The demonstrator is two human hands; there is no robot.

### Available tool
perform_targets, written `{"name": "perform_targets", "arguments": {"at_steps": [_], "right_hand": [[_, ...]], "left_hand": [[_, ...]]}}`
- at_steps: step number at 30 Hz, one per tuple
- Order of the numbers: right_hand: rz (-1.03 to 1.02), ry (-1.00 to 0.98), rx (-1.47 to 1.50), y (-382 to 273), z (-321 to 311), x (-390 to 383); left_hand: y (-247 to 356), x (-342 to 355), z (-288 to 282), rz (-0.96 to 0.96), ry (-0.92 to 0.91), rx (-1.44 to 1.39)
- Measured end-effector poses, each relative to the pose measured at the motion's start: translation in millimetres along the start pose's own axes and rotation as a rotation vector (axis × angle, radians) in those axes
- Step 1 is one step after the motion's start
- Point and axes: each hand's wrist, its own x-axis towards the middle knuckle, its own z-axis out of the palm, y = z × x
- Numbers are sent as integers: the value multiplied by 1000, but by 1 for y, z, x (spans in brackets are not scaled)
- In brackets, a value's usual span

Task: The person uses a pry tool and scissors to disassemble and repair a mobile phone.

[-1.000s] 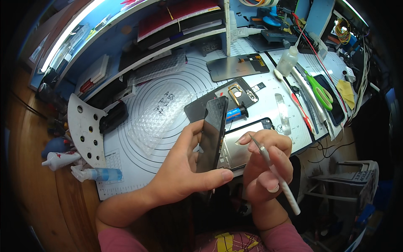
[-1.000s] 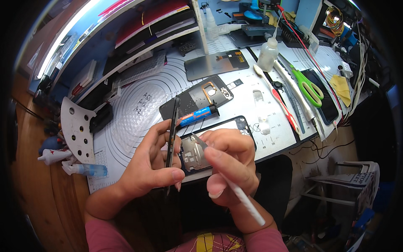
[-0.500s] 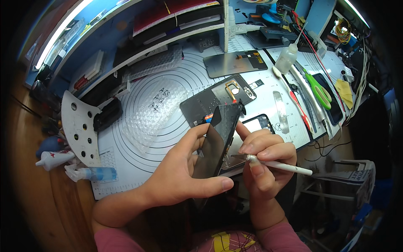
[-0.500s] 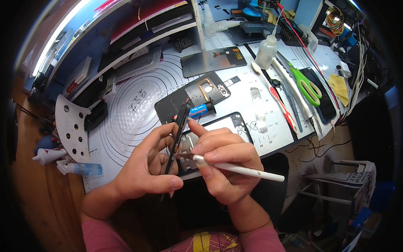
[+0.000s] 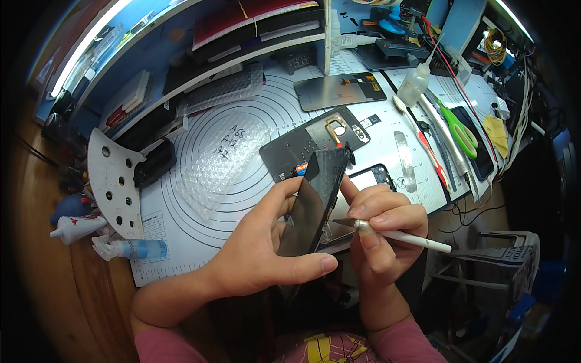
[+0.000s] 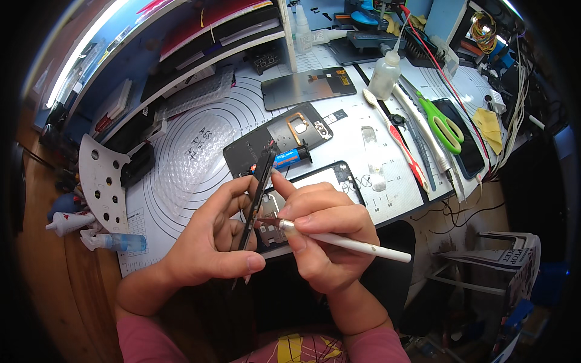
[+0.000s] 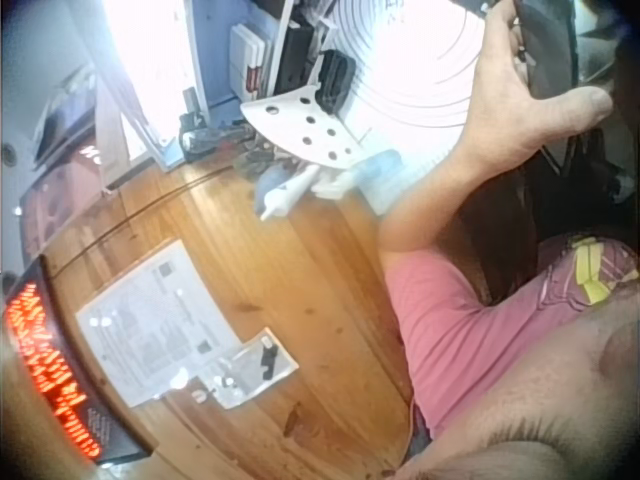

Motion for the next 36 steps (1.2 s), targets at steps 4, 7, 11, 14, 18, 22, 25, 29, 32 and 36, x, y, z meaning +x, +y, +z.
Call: {"name": "perform_targets", "arguments": {"at_steps": [4, 7, 11, 14, 18, 22, 25, 29, 32, 36], "right_hand": [[9, 30, 41, 0, 2, 0], [2, 84, 28, -1, 1, -1], [-32, 112, -131, -25, -8, -7], [-275, 246, -392, -38, -44, -16], [-293, 546, -556, -47, -115, -32], [-197, 677, -552, -49, -154, -47], [-168, 680, -461, -41, -163, -49], [-100, 720, -378, -38, -161, -49], [-98, 706, -403, -37, -160, -49], [-188, 630, -426, -37, -167, -51]], "left_hand": [[7, -2, 3, -9, 17, 26], [6, -1, 3, -8, 68, 48], [5, 2, 1, 50, 123, 28], [2, 7, 1, 85, 176, 88], [-3, 5, 0, 158, 182, 73], [-4, 12, 2, 201, 227, 66], [-6, 15, 0, 207, 255, 81], [-7, 13, -2, 207, 245, 117], [-9, 13, -5, 205, 229, 124], [-10, 15, -12, 203, 192, 122]]}}
